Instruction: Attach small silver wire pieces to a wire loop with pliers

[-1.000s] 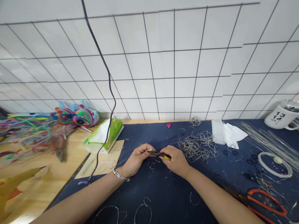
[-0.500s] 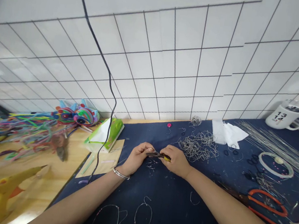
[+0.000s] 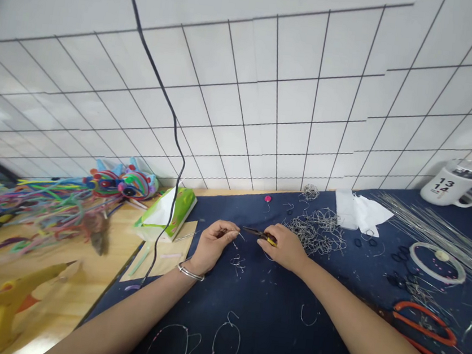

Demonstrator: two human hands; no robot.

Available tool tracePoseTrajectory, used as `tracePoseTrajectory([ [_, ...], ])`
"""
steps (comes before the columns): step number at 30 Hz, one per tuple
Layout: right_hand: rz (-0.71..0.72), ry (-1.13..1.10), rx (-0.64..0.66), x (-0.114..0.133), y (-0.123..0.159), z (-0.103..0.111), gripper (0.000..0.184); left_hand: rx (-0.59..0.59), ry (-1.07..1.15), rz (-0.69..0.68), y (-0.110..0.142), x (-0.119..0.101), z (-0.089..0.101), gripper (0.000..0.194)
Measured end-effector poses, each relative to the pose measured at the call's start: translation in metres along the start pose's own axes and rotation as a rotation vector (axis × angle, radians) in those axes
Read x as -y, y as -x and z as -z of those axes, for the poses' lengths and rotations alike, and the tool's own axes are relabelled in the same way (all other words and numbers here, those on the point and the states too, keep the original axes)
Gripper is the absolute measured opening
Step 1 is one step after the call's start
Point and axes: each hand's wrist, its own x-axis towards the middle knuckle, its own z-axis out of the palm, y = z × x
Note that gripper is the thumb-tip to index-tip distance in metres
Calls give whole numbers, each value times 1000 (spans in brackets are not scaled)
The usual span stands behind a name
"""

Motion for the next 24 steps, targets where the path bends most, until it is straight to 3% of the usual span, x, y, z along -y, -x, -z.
tracePoseTrajectory([
  [8,121,144,-48,1,3,-2,20,-10,-87,-119,1,2,1,8],
  [12,171,179,-65,2,3,-2,19,45,-162,-226,3,-1,3,6],
  [18,181,196,-130,4,3,1,19,39,-252,-408,5,-6,4,6],
  [24,198,195,-147,8,3,6,17,43,-316,-481,7,-6,4,7],
])
